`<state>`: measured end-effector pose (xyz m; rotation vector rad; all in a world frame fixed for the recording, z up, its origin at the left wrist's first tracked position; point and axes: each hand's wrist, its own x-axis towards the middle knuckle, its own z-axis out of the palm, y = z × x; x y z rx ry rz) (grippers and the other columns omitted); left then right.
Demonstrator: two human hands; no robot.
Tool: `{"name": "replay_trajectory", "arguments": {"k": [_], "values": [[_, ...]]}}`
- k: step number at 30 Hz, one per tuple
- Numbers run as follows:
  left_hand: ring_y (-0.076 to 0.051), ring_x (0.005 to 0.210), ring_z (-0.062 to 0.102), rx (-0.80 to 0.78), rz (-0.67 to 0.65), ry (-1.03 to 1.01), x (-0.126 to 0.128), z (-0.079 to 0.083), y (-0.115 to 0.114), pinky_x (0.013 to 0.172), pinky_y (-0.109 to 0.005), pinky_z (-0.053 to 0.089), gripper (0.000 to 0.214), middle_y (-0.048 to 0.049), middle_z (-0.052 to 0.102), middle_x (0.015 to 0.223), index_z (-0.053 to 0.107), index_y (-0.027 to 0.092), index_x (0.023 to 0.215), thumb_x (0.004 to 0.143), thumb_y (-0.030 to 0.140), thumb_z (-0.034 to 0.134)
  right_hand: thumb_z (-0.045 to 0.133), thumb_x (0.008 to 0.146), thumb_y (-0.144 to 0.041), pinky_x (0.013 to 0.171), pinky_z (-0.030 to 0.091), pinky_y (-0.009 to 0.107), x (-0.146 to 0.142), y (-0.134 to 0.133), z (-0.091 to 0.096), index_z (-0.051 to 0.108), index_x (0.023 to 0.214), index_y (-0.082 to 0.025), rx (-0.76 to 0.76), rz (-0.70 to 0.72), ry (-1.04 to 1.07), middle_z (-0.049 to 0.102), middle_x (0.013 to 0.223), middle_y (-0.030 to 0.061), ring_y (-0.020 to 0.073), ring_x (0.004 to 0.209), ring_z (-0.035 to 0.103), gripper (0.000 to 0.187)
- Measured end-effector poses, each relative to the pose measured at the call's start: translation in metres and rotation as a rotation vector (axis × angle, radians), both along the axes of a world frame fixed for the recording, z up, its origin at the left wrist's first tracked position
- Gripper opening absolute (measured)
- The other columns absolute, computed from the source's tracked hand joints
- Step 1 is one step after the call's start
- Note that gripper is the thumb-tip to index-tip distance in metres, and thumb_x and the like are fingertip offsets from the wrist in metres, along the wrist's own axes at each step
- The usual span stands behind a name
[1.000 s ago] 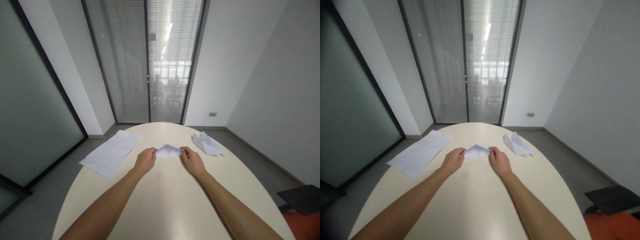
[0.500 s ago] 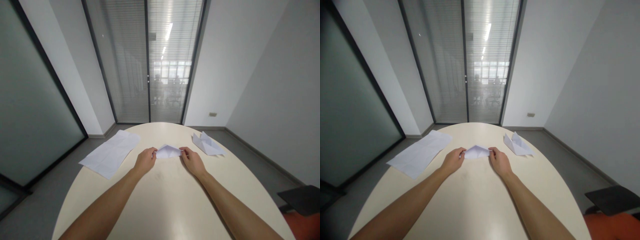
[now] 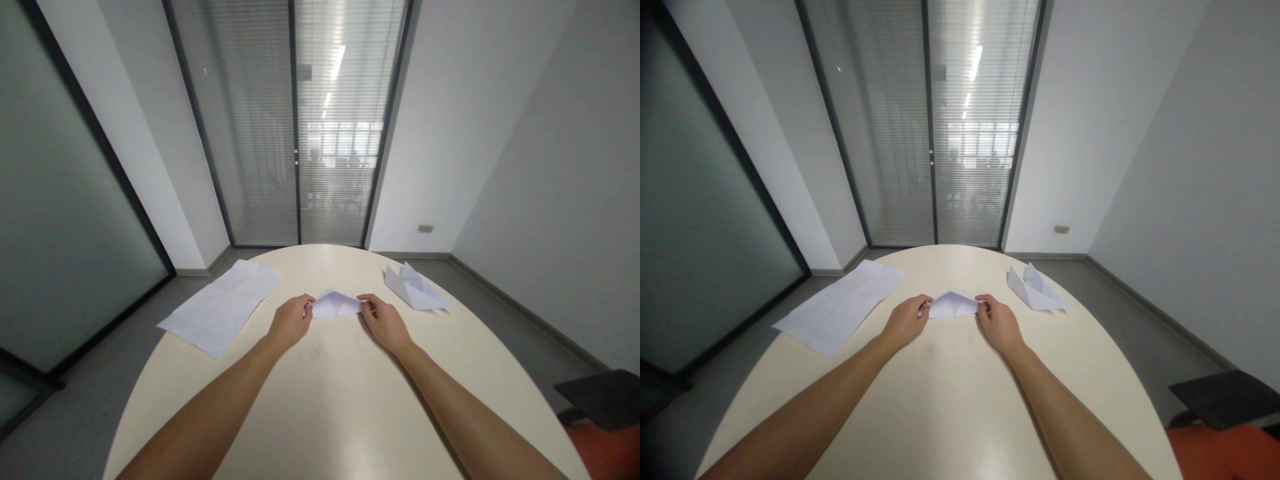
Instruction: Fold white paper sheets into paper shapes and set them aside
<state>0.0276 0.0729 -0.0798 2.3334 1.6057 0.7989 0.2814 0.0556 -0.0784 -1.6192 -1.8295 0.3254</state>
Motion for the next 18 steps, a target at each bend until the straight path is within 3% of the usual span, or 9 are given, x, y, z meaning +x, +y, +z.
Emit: {"name": "replay_trajectory", "arguments": {"k": [18], "values": [[-0.019, 0.095, 0.065, 0.000, -0.015, -0.013, -0.0004, -0.0004, 0.0005, 0.082, -0.027, 0.046, 0.025, -0.0028, 0.072, 0.103, 0.064, 0.025, 0.110, 0.092, 0.020, 0.048, 0.043, 0.093, -0.033, 0.072, 0.046, 0.027, -0.0021, -0.0011, 0.0024, 0.065, 0.116, -0.024, 0.001, 0.009, -0.030, 0.074, 0.091, 0.0046, 0.0194, 0.078, 0.067, 0.032]]}}
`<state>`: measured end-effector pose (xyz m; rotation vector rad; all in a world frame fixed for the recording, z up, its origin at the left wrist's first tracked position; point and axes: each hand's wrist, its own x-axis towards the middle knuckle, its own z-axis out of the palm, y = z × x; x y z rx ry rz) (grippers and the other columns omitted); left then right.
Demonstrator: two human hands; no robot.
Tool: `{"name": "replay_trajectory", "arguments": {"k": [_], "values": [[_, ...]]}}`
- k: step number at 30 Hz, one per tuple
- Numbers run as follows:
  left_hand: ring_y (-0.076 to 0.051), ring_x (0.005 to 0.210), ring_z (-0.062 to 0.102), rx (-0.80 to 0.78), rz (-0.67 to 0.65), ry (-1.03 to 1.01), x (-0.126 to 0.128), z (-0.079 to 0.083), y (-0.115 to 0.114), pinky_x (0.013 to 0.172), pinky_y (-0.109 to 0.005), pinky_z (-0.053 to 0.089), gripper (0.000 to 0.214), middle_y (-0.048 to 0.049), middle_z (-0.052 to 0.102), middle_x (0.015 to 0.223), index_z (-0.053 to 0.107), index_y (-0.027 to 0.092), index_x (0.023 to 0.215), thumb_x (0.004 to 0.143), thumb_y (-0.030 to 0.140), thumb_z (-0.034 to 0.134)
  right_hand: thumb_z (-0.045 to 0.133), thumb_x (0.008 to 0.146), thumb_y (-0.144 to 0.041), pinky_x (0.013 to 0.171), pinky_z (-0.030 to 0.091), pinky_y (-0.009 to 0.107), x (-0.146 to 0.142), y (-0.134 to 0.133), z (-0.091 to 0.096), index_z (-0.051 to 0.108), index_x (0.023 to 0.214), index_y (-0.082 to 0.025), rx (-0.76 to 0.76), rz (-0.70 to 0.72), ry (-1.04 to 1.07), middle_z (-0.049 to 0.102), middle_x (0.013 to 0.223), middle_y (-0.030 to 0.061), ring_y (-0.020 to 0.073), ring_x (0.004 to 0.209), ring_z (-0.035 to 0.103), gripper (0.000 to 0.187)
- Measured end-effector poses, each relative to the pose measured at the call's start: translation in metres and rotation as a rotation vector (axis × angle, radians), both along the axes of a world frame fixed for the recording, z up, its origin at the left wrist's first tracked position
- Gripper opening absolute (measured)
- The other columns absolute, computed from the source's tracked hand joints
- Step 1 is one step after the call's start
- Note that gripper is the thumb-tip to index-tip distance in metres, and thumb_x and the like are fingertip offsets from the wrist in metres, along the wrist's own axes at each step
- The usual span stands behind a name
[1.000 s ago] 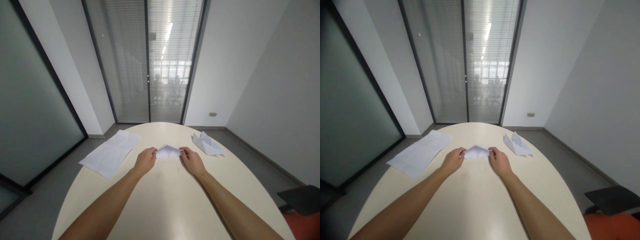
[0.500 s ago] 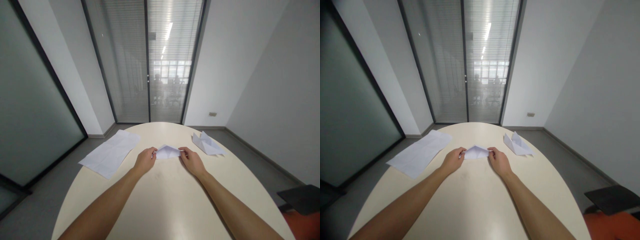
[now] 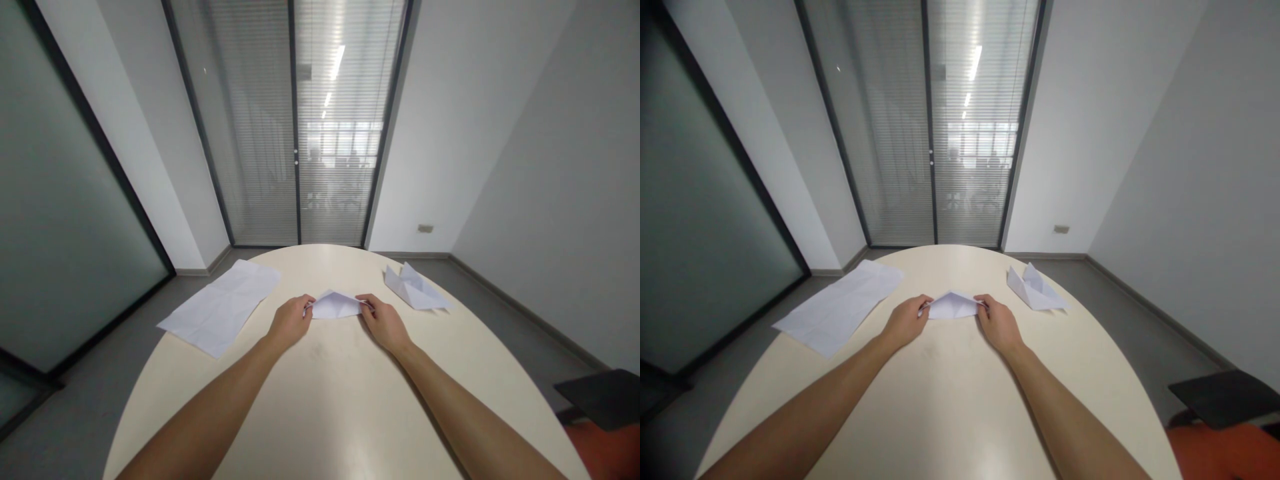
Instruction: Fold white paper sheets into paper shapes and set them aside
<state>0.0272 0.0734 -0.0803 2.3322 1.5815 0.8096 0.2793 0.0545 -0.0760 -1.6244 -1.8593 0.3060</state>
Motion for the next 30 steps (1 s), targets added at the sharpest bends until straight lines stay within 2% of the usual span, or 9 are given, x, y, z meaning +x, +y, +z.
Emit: {"name": "replay_trajectory", "arguments": {"k": [10, 15, 20, 24, 30], "values": [[-0.019, 0.091, 0.066, 0.028, -0.037, 0.049, 0.001, 0.007, -0.004, 0.080, -0.027, 0.047, 0.029, -0.0054, 0.073, 0.098, 0.069, 0.022, 0.105, 0.097, 0.024, 0.041, 0.042, 0.095, -0.034, 0.073, 0.049, 0.029, 0.001, 0.001, -0.001, 0.067, 0.121, -0.025, 0.025, -0.019, 0.018, 0.077, 0.098, 0.0052, 0.0206, 0.079, 0.070, 0.037], [-0.020, 0.102, 0.064, 0.120, -0.112, -0.035, 0.001, 0.003, -0.004, 0.092, -0.030, 0.048, 0.031, -0.0044, 0.071, 0.113, 0.065, 0.022, 0.119, 0.096, 0.023, 0.044, 0.044, 0.095, -0.033, 0.077, 0.052, 0.031, 0.002, 0.003, -0.004, 0.066, 0.125, -0.026, 0.100, 0.016, 0.028, 0.074, 0.113, 0.0055, 0.0209, 0.080, 0.071, 0.038], [-0.021, 0.104, 0.063, 0.234, -0.171, -0.042, 0.003, 0.001, -0.004, 0.095, -0.035, 0.049, 0.032, -0.0057, 0.069, 0.116, 0.060, 0.021, 0.126, 0.097, 0.026, 0.046, 0.043, 0.097, -0.033, 0.073, 0.054, 0.032, 0.002, 0.004, -0.005, 0.064, 0.128, -0.027, 0.168, 0.057, 0.015, 0.075, 0.108, 0.0056, 0.0211, 0.078, 0.070, 0.038], [-0.022, 0.106, 0.062, 0.294, -0.260, -0.015, 0.006, 0.003, -0.007, 0.095, -0.037, 0.050, 0.033, -0.0077, 0.068, 0.117, 0.058, 0.020, 0.127, 0.099, 0.028, 0.043, 0.042, 0.098, -0.031, 0.074, 0.055, 0.033, -0.003, -0.002, -0.003, 0.060, 0.133, -0.025, 0.240, 0.166, -0.046, 0.074, 0.107, 0.0072, 0.0212, 0.081, 0.070, 0.040], [-0.021, 0.106, 0.061, 0.284, -0.386, -0.030, 0.011, 0.010, -0.016, 0.095, -0.035, 0.049, 0.029, -0.0080, 0.068, 0.113, 0.061, 0.019, 0.115, 0.102, 0.031, 0.038, 0.043, 0.099, -0.024, 0.096, 0.053, 0.036, -0.016, -0.012, 0.002, 0.048, 0.143, -0.030, 0.313, 0.436, -0.109, 0.065, 0.130, 0.0044, 0.0208, 0.112, 0.064, 0.044]]}}
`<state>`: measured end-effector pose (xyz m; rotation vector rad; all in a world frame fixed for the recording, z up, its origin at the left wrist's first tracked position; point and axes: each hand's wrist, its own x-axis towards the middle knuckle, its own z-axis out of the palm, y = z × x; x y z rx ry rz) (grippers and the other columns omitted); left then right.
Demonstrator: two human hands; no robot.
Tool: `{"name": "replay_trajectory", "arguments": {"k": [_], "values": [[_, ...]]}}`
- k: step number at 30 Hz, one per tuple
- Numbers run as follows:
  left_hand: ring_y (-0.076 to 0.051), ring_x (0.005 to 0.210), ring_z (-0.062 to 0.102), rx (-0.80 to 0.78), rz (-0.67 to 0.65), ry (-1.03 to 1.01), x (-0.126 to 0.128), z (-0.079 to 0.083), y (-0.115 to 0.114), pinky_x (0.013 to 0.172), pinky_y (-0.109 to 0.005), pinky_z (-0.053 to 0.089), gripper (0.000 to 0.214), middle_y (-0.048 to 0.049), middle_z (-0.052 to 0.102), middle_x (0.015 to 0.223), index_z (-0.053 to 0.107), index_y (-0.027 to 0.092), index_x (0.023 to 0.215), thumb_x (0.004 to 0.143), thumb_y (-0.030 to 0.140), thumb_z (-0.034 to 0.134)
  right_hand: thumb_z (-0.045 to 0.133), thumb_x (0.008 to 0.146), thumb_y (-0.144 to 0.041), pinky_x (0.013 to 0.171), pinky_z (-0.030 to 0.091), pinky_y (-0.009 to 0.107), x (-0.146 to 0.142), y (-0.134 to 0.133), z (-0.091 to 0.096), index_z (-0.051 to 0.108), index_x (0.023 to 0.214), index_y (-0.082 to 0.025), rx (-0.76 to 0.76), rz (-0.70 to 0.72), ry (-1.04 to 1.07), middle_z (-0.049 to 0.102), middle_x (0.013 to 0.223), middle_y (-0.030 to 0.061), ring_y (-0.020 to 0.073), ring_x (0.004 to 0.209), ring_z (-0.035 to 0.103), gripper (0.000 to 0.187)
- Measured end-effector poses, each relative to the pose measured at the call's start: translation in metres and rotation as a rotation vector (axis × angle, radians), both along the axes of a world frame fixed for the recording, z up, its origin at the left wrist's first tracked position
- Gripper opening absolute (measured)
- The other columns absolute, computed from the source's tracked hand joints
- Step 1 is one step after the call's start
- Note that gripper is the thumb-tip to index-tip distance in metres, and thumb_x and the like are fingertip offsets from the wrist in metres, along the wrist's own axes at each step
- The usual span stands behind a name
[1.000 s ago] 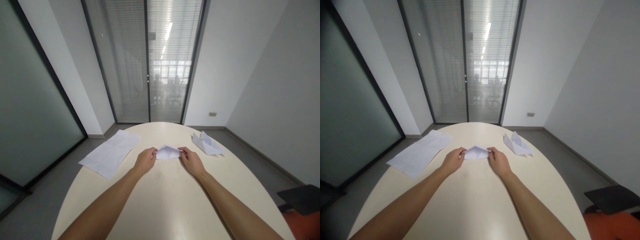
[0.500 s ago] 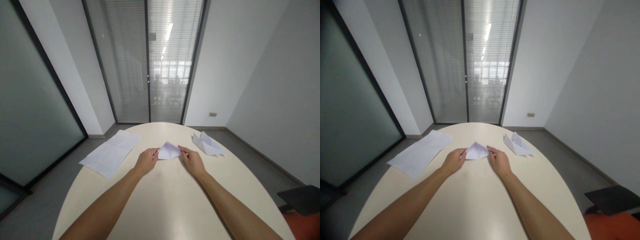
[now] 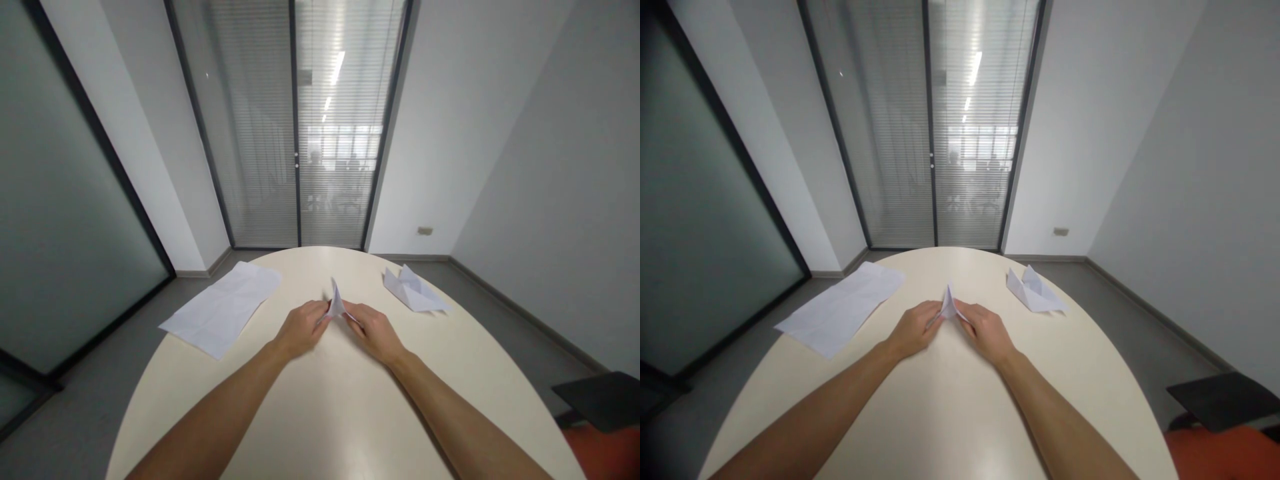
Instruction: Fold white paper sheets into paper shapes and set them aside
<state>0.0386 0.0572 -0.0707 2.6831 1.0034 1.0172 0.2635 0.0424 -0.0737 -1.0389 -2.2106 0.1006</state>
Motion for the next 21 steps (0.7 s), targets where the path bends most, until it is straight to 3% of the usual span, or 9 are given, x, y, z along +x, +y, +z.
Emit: {"name": "replay_trajectory", "arguments": {"k": [7, 13, 17, 21], "values": [[-0.020, 0.097, 0.062, -0.052, 0.002, 0.032, 0.001, 0.000, -0.003, 0.088, -0.033, 0.050, 0.029, -0.0069, 0.068, 0.098, 0.062, 0.020, 0.098, 0.102, 0.031, 0.036, 0.045, 0.099, -0.025, 0.109, 0.046, 0.040, -0.003, -0.002, 0.001, 0.031, 0.151, -0.032, 0.059, 0.056, -0.067, 0.046, 0.150, 0.0044, 0.0214, 0.130, 0.051, 0.055], [-0.019, 0.096, 0.062, -0.151, 0.016, -0.037, 0.004, -0.002, -0.005, 0.088, -0.032, 0.049, 0.022, -0.0060, 0.067, 0.103, 0.061, 0.021, 0.102, 0.099, 0.033, 0.042, 0.047, 0.097, -0.028, 0.115, 0.037, 0.047, -0.013, -0.007, 0.005, 0.012, 0.157, -0.022, 0.075, 0.057, -0.193, 0.024, 0.160, 0.0120, 0.0269, 0.144, 0.030, 0.070], [-0.019, 0.087, 0.062, -0.196, 0.003, -0.043, 0.006, -0.001, -0.009, 0.080, -0.030, 0.049, 0.020, -0.0046, 0.066, 0.093, 0.059, 0.020, 0.096, 0.096, 0.036, 0.046, 0.048, 0.095, -0.028, 0.116, 0.034, 0.049, -0.013, -0.006, 0.004, 0.008, 0.157, -0.018, 0.129, 0.009, -0.252, 0.022, 0.161, 0.0125, 0.0278, 0.145, 0.026, 0.074], [-0.019, 0.085, 0.063, -0.183, -0.031, 0.010, 0.005, 0.000, -0.012, 0.078, -0.030, 0.048, 0.021, -0.0050, 0.067, 0.091, 0.058, 0.019, 0.092, 0.097, 0.033, 0.043, 0.047, 0.093, -0.020, 0.114, 0.036, 0.047, -0.007, -0.002, 0.002, 0.012, 0.157, -0.020, 0.149, -0.008, -0.275, 0.026, 0.160, 0.0098, 0.0262, 0.143, 0.031, 0.073]]}}
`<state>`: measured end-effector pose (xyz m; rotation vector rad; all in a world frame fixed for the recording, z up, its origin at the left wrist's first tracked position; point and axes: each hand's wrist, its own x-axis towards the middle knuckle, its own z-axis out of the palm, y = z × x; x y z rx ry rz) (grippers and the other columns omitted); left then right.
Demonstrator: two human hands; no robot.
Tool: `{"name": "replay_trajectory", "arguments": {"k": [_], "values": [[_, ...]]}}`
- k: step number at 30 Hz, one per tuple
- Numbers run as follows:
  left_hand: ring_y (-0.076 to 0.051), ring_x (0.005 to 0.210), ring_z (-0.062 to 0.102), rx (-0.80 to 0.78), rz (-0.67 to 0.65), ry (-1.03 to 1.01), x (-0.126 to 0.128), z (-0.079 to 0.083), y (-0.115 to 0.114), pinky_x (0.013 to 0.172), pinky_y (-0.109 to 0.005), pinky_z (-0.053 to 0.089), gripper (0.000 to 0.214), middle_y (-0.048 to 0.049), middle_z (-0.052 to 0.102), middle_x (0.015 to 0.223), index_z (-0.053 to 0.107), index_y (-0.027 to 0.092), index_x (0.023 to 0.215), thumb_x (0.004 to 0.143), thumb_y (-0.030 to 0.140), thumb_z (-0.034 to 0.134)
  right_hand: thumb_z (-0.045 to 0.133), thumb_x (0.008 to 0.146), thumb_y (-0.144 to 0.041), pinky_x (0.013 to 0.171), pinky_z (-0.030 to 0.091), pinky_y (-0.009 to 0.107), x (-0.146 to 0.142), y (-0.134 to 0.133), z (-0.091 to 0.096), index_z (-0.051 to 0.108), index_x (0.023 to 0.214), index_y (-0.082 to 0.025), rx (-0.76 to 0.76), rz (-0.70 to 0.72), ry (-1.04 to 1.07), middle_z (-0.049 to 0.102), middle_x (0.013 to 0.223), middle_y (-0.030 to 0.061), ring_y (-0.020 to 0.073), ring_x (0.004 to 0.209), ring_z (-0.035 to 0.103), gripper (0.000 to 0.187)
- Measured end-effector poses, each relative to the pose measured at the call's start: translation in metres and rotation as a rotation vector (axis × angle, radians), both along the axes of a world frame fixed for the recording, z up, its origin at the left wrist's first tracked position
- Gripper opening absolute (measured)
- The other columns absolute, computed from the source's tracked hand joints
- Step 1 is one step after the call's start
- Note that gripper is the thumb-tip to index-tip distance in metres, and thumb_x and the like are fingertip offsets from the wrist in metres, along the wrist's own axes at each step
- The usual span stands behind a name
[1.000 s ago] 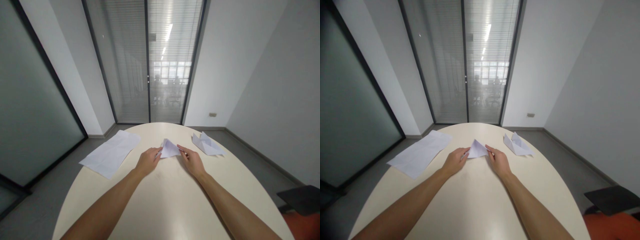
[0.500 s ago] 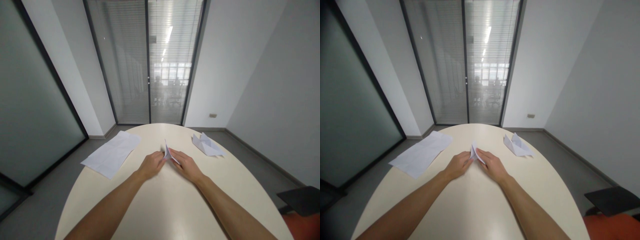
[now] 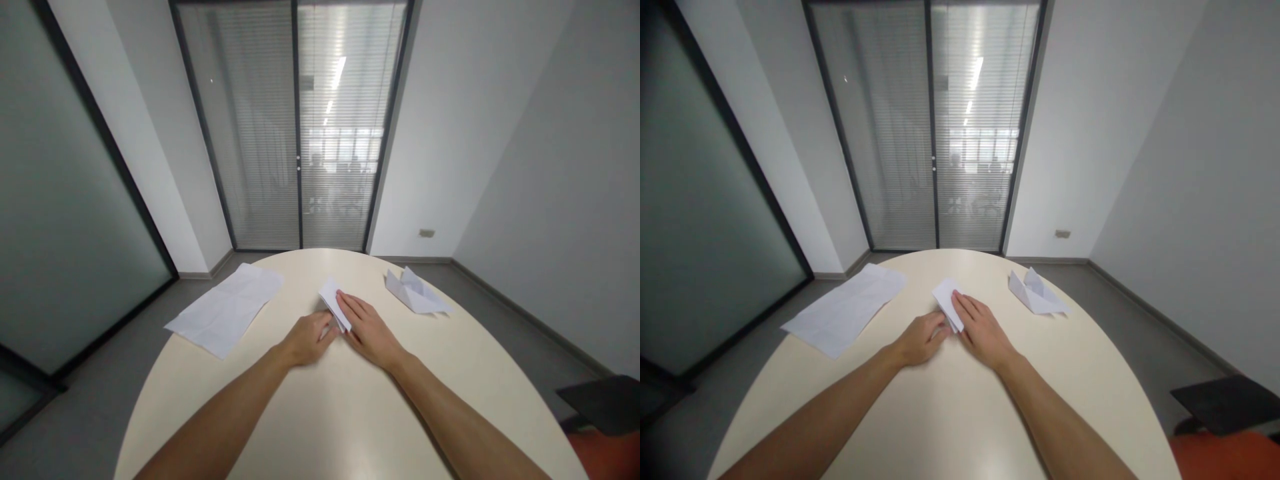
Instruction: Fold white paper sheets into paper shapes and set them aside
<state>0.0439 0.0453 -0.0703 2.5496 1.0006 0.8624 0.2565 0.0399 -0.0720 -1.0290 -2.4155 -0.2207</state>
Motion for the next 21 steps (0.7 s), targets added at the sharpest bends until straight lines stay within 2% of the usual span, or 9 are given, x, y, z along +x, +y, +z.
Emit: {"name": "replay_trajectory", "arguments": {"k": [3, 8, 9, 11, 13, 14, 17, 21], "values": [[-0.018, 0.085, 0.064, 0.026, 0.016, 0.006, -0.001, -0.001, 0.001, 0.080, -0.030, 0.049, 0.029, -0.0042, 0.070, 0.091, 0.062, 0.020, 0.088, 0.099, 0.031, 0.037, 0.045, 0.091, -0.013, 0.112, 0.037, 0.048, 0.004, 0.002, -0.002, 0.024, 0.155, -0.022, -0.007, -0.013, -0.008, 0.034, 0.157, 0.0084, 0.0259, 0.140, 0.035, 0.068], [-0.017, 0.073, 0.065, 0.132, 0.021, -0.019, -0.004, -0.003, 0.004, 0.077, -0.030, 0.050, 0.038, -0.0042, 0.070, 0.075, 0.067, 0.020, 0.077, 0.098, 0.029, 0.037, 0.048, 0.089, -0.015, 0.108, 0.042, 0.049, 0.005, 0.004, -0.005, 0.045, 0.145, -0.020, -0.105, -0.028, -0.016, 0.053, 0.144, 0.0096, 0.0273, 0.134, 0.044, 0.057], [-0.018, 0.077, 0.066, 0.158, 0.018, -0.031, -0.004, -0.002, 0.005, 0.080, -0.031, 0.051, 0.036, -0.0053, 0.072, 0.079, 0.069, 0.019, 0.082, 0.098, 0.029, 0.037, 0.049, 0.088, -0.015, 0.108, 0.042, 0.048, 0.004, 0.004, -0.005, 0.047, 0.143, -0.019, -0.132, -0.011, -0.010, 0.055, 0.142, 0.0099, 0.0269, 0.132, 0.046, 0.056], [-0.020, 0.100, 0.065, 0.186, 0.011, -0.037, -0.002, -0.003, 0.006, 0.094, -0.035, 0.048, 0.033, -0.0086, 0.073, 0.104, 0.067, 0.018, 0.106, 0.098, 0.029, 0.038, 0.050, 0.087, -0.016, 0.109, 0.042, 0.047, 0.003, 0.004, -0.006, 0.051, 0.140, -0.019, -0.175, 0.049, 0.010, 0.058, 0.138, 0.0099, 0.0259, 0.129, 0.051, 0.053], [-0.022, 0.127, 0.052, 0.168, 0.029, 0.012, -0.001, -0.006, 0.009, 0.108, -0.039, 0.039, 0.041, -0.0114, 0.059, 0.136, 0.052, 0.017, 0.134, 0.098, 0.030, 0.041, 0.052, 0.088, -0.019, 0.110, 0.041, 0.047, 0.002, 0.004, -0.006, 0.053, 0.138, -0.019, -0.189, 0.100, 0.041, 0.060, 0.136, 0.0103, 0.0258, 0.127, 0.053, 0.050], [-0.023, 0.135, 0.044, 0.144, 0.054, 0.065, 0.000, -0.009, 0.010, 0.112, -0.043, 0.035, 0.047, -0.0133, 0.050, 0.145, 0.045, 0.015, 0.141, 0.097, 0.032, 0.042, 0.053, 0.089, -0.022, 0.110, 0.041, 0.047, 0.002, 0.004, -0.007, 0.053, 0.138, -0.019, -0.189, 0.112, 0.056, 0.060, 0.136, 0.0108, 0.0263, 0.127, 0.053, 0.049], [-0.024, 0.141, 0.036, 0.024, 0.078, 0.229, 0.001, -0.018, 0.016, 0.115, -0.046, 0.030, 0.051, -0.0141, 0.043, 0.150, 0.040, 0.016, 0.144, 0.098, 0.036, 0.039, 0.055, 0.090, -0.031, 0.111, 0.040, 0.047, 0.004, 0.004, -0.008, 0.052, 0.140, -0.017, -0.207, 0.111, 0.055, 0.057, 0.139, 0.0119, 0.0282, 0.129, 0.052, 0.052], [-0.025, 0.146, 0.026, 0.003, 0.044, 0.318, -0.002, -0.024, 0.018, 0.117, -0.046, 0.023, 0.056, -0.0130, 0.033, 0.156, 0.036, 0.017, 0.148, 0.099, 0.043, 0.038, 0.060, 0.087, -0.042, 0.108, 0.041, 0.050, 0.005, 0.002, -0.006, 0.049, 0.143, -0.019, -0.235, 0.081, 0.024, 0.054, 0.142, 0.0116, 0.0313, 0.129, 0.051, 0.062]]}}
